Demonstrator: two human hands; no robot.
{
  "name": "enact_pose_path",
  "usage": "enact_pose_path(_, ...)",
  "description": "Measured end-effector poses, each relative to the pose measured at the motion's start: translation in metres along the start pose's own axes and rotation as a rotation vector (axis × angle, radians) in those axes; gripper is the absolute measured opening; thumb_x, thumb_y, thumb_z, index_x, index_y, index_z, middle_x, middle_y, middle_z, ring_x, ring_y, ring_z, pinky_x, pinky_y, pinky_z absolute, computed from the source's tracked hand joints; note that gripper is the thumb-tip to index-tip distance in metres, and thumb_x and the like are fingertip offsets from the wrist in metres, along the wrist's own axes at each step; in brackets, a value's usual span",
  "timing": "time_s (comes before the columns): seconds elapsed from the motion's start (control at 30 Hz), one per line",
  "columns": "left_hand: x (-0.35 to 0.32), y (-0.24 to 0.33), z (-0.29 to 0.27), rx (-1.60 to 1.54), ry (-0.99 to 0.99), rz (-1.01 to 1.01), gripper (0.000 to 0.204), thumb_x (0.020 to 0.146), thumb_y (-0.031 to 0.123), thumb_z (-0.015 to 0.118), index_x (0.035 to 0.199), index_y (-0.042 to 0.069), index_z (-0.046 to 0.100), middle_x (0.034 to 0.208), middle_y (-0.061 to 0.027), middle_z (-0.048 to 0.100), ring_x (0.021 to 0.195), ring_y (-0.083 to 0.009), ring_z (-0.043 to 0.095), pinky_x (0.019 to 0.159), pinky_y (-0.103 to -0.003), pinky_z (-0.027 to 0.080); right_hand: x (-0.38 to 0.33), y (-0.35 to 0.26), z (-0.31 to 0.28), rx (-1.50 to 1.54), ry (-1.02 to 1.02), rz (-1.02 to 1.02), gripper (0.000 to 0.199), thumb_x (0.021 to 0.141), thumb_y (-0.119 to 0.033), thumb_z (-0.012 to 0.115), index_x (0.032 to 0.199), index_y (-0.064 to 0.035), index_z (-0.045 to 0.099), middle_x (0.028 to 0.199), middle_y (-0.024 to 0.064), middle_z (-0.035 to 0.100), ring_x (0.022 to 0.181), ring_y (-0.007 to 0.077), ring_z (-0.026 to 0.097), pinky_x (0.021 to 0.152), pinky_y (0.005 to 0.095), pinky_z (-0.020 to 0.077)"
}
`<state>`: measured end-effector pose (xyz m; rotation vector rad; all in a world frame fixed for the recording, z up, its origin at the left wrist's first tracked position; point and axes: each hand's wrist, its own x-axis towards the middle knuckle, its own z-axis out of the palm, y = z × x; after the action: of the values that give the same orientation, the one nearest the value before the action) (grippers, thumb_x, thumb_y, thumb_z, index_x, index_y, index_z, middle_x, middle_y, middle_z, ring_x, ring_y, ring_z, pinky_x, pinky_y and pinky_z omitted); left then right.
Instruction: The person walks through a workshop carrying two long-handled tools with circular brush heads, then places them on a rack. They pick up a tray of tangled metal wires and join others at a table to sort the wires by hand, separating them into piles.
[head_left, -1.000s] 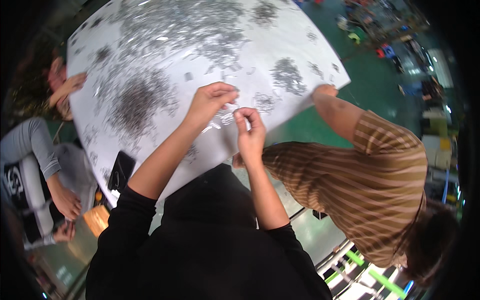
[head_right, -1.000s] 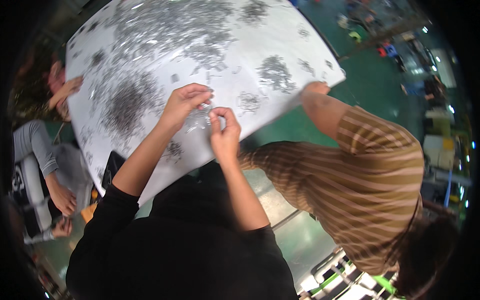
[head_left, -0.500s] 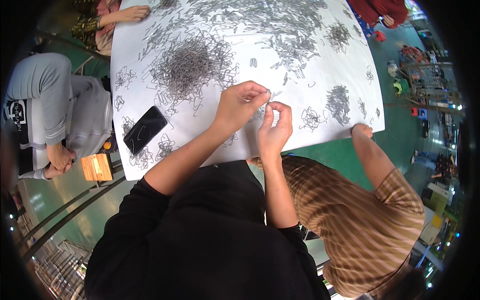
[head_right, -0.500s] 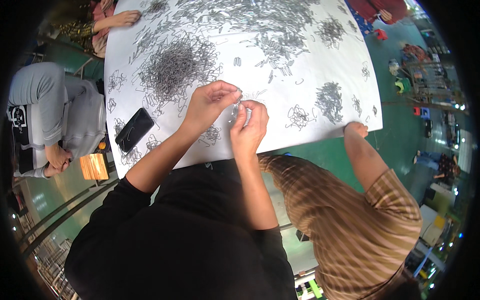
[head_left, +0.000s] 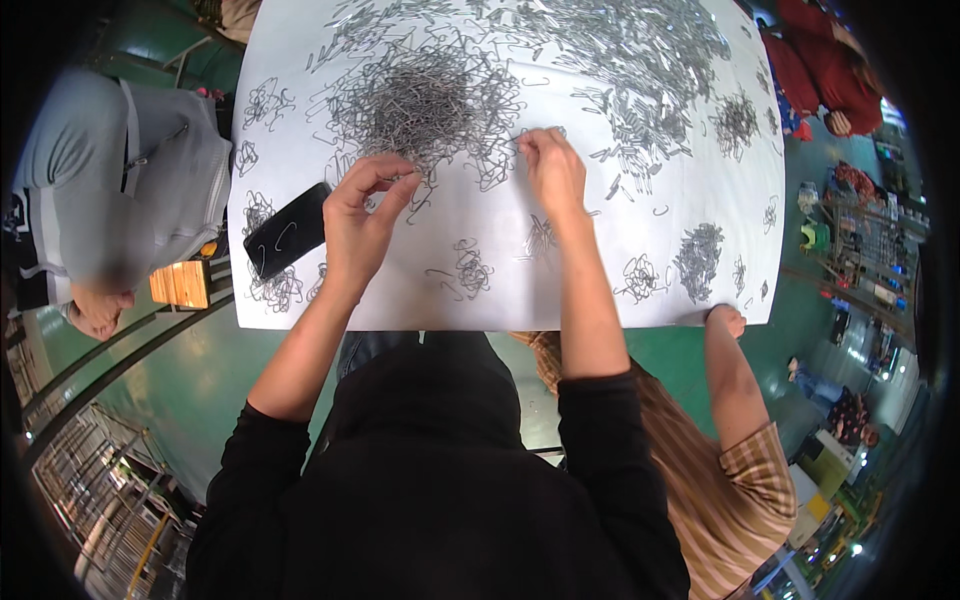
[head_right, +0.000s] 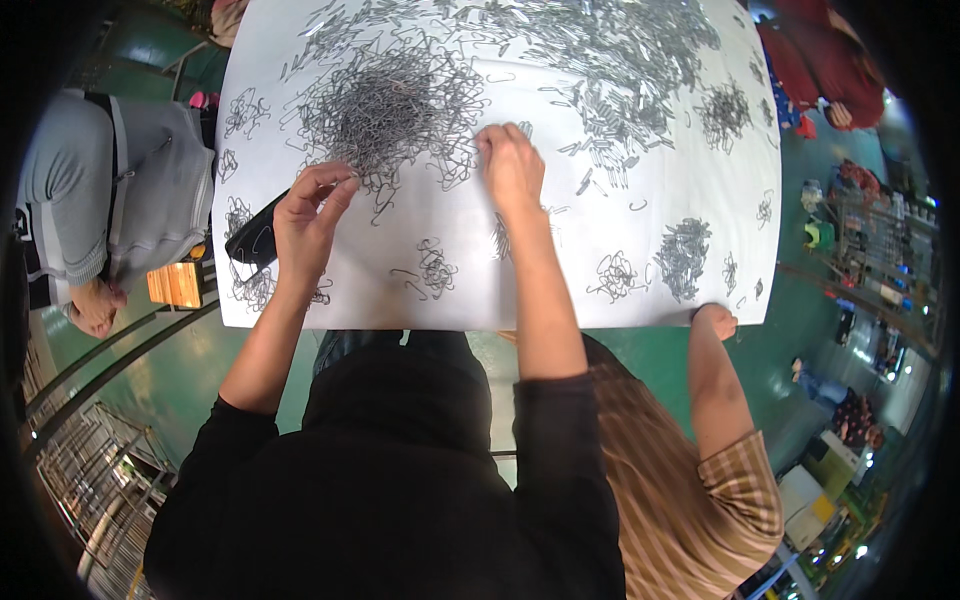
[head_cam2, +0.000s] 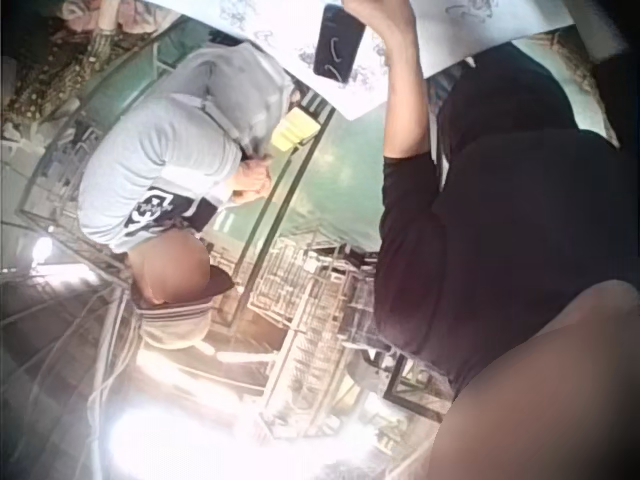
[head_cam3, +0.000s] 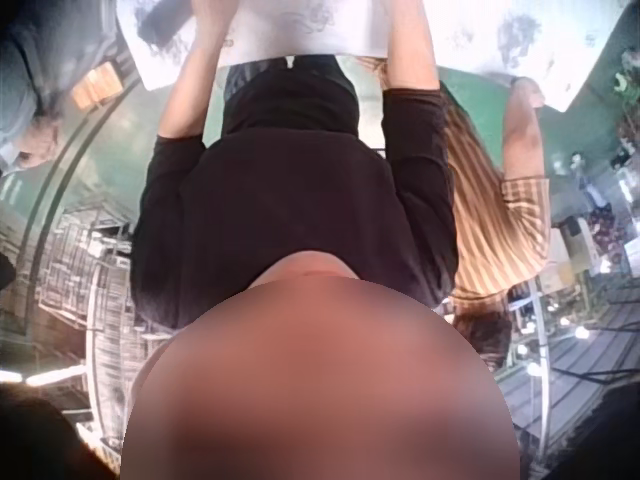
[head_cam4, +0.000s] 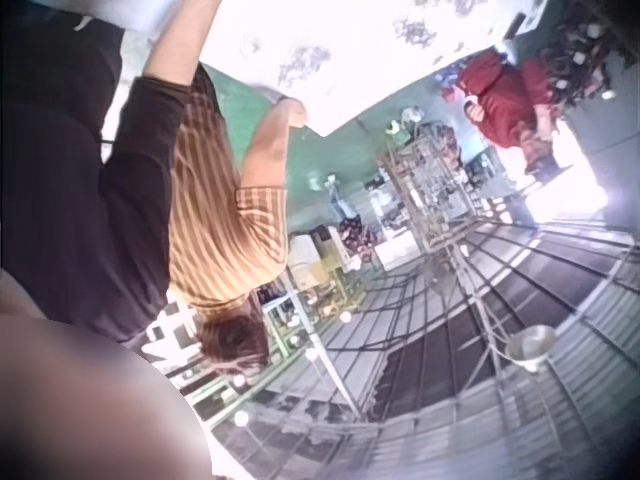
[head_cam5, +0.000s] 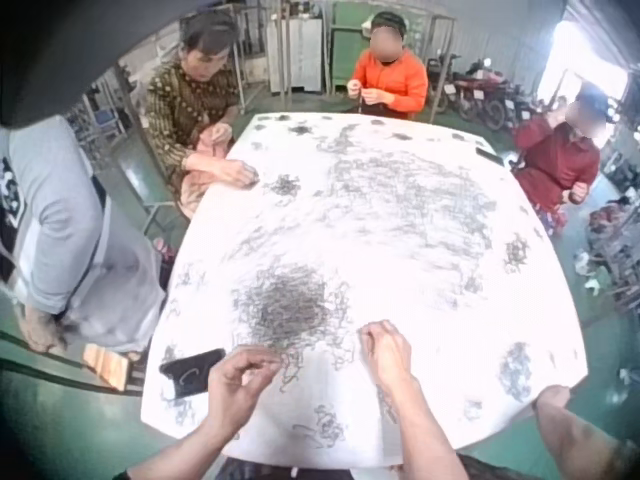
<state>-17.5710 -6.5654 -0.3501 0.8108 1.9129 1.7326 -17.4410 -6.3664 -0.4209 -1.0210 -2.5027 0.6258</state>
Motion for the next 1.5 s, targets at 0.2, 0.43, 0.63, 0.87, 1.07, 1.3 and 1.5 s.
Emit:
enact_pose_path(0.2, -0.017, 0.003, -0.022, -0.006, 0.057, -0.1, 0.01, 0.079, 0.005, 0.067, 0.089, 0.002, 0.066, 0.091, -0.0052, 0.065, 0.076, -0.0102, 0.056, 0.07, -0.023, 0.045, 0.044, 0.021, 0.012, -0.392, -0.396, -0.186, 0.007, 0.08, -0.012, 0.061, 0.085, -0.0076, 0.061, 0.087, 0.0076, 0.06, 0.086, 0.0278, 0.058, 0.073, 0.0417, 0.045)
enact_pose_path(0.43, -0.035, -0.003, -0.038, 0.021, 0.019, 0.002, 0.009, 0.079, 0.005, 0.067, 0.087, 0.003, 0.067, 0.088, -0.0044, 0.066, 0.075, -0.0101, 0.057, 0.067, -0.023, 0.044, -0.004, 0.013, 0.013, -0.257, -0.028, -0.166, 0.01, 0.079, -0.007, 0.06, 0.088, -0.0028, 0.059, 0.083, 0.0128, 0.061, 0.079, 0.0257, 0.06, 0.073, 0.0382, 0.0455)
enact_pose_path(0.63, -0.047, 0.0, -0.047, 0.011, -0.112, 0.033, 0.01, 0.078, 0.006, 0.067, 0.089, 0.005, 0.067, 0.087, -0.0032, 0.066, 0.076, -0.0113, 0.058, 0.066, -0.024, 0.044, -0.069, -0.051, 0.009, 0.713, 0.08, 0.461, 0.011, 0.081, 0.001, 0.06, 0.092, 0.002, 0.061, 0.077, 0.0075, 0.064, 0.063, 0.0119, 0.056, 0.059, 0.0229, 0.0446)
enact_pose_path(0.87, -0.064, 0.013, -0.053, -0.012, -0.282, 0.148, 0.013, 0.08, 0.004, 0.065, 0.092, 0.006, 0.067, 0.088, -0.0016, 0.066, 0.075, -0.0091, 0.054, 0.066, -0.023, 0.041, -0.138, -0.181, -0.048, 1.14, 0.114, 0.606, 0.012, 0.081, -0.007, 0.067, 0.088, 0.0019, 0.062, 0.084, 0.007, 0.065, 0.076, 0.0106, 0.059, 0.073, 0.0217, 0.0449)
enact_pose_path(1.07, -0.081, 0.024, -0.054, -0.053, -0.37, 0.176, 0.015, 0.079, 0.004, 0.065, 0.094, 0.006, 0.067, 0.088, -0.0023, 0.066, 0.079, -0.0103, 0.057, 0.067, -0.024, 0.042, -0.17, -0.204, -0.044, 1.152, 0.352, 0.545, 0.014, 0.079, -0.009, 0.07, 0.088, 0.0008, 0.063, 0.085, 0.0054, 0.065, 0.08, 0.0096, 0.057, 0.077, 0.0221, 0.0439)
enact_pose_path(1.3, -0.097, 0.027, -0.043, -0.006, -0.348, 0.409, 0.025, 0.075, 0.0, 0.064, 0.099, 0.005, 0.065, 0.09, -0.0057, 0.065, 0.08, -0.0184, 0.06, 0.07, -0.032, 0.048, -0.186, -0.219, -0.038, 0.965, 0.569, 0.597, 0.013, 0.085, -0.014, 0.064, 0.089, -0.0022, 0.06, 0.085, 0.0072, 0.063, 0.054, 0.0054, 0.05, 0.033, 0.018, 0.0318)
enact_pose_path(1.5, -0.1, 0.024, -0.035, 0.055, -0.292, 0.486, 0.033, 0.077, 0.003, 0.063, 0.11, 0.008, 0.059, 0.088, -0.0072, 0.062, 0.082, -0.0224, 0.059, 0.07, -0.033, 0.048, -0.185, -0.213, -0.036, 0.979, 0.665, 0.51, 0.01, 0.088, -0.01, 0.06, 0.091, -0.0009, 0.058, 0.091, 0.0084, 0.063, 0.086, 0.0119, 0.057, 0.078, 0.0238, 0.0439)
